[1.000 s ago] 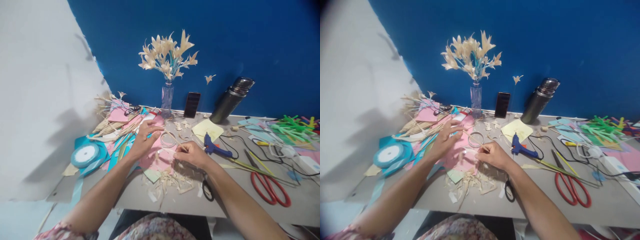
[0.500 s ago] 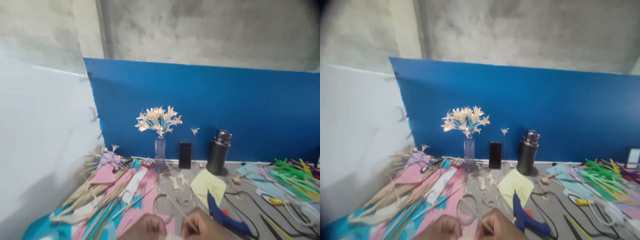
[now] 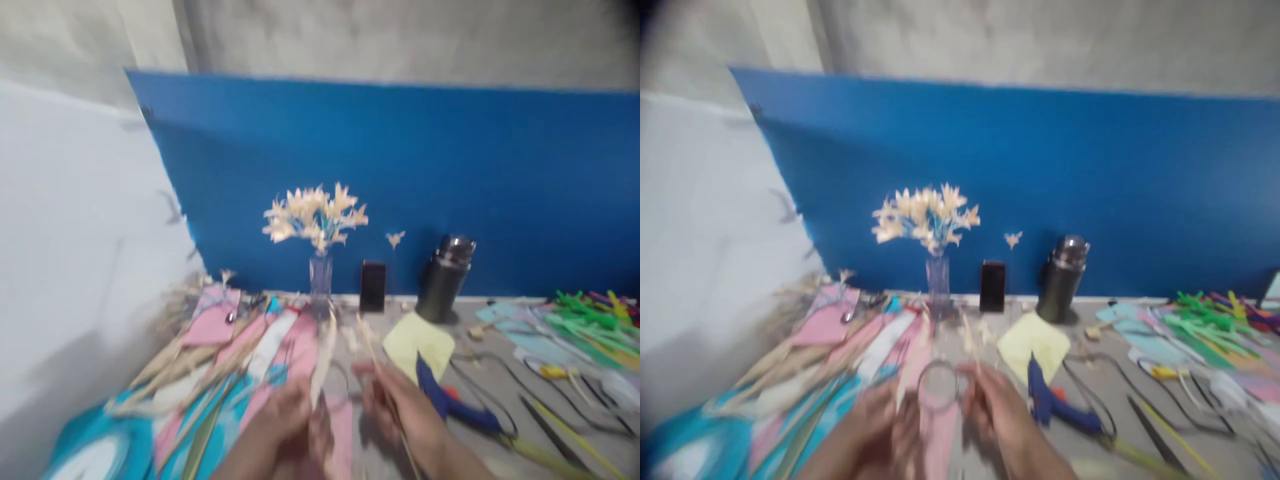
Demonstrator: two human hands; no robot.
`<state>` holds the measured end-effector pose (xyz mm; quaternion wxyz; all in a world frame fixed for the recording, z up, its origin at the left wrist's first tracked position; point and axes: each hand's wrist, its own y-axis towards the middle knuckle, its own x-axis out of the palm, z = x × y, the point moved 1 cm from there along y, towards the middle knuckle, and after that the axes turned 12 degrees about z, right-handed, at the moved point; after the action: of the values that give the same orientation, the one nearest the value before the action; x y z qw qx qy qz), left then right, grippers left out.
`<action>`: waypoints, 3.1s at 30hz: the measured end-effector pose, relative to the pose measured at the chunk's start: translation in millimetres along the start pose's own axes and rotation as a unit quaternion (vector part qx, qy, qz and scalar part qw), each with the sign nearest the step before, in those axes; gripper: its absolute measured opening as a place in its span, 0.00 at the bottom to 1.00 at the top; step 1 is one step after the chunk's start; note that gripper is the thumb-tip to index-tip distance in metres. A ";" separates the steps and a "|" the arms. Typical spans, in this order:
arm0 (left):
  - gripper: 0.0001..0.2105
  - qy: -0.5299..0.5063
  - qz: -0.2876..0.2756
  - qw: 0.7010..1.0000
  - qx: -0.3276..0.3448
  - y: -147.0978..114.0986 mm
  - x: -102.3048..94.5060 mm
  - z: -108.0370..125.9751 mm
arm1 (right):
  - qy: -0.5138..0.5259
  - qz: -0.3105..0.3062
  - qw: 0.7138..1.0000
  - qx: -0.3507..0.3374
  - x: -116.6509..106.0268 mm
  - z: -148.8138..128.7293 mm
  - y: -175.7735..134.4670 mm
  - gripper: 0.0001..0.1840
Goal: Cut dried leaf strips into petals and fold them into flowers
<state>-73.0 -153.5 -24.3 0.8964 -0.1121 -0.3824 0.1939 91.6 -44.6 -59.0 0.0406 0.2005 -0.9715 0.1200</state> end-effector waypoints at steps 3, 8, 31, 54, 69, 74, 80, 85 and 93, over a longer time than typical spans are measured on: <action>0.14 0.030 -0.066 0.997 0.033 -6.7 2.9 7.0 | -0.053 -0.045 0.997 -0.041 7.3 -4.9 -15.7 0.30; 0.09 0.200 -0.061 0.973 0.098 6.9 -6.7 0.2 | -0.204 -0.118 0.951 -0.201 16.4 -11.9 -31.6 0.18; 0.14 0.292 -0.031 0.946 0.136 3.7 -1.0 -15.1 | -0.149 -0.115 0.973 -0.136 25.1 -0.2 -37.9 0.33; 0.14 0.286 -0.024 0.952 0.111 4.6 0.9 -16.3 | -0.123 -0.091 0.979 -0.132 24.8 0.0 -35.9 0.29; 0.12 0.346 -0.048 0.911 0.218 6.5 -5.8 -3.1 | 0.044 -0.087 0.994 -0.052 5.2 -23.4 -36.5 0.29; 0.12 0.289 -0.003 0.943 0.167 13.2 -15.6 5.1 | 0.084 0.053 0.989 -0.106 -31.5 -55.2 -22.8 0.28; 0.13 0.230 -0.070 0.964 0.113 2.7 -3.9 -1.4 | -0.136 -0.093 0.984 -0.066 3.5 -20.3 -24.3 0.20; 0.10 0.237 -0.050 0.966 0.092 3.6 -6.1 -8.8 | -0.222 -0.136 0.941 -0.215 17.7 -27.5 -44.4 0.17; 0.09 0.302 -0.106 0.937 0.139 5.4 -12.5 -10.1 | -0.178 -0.100 0.951 -0.233 22.3 -19.8 -47.2 0.29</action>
<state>-75.0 -154.5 -41.1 0.9916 0.0019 -0.0729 0.1066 90.6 -90.2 -26.8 -0.0753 0.2998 -0.9389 -0.1515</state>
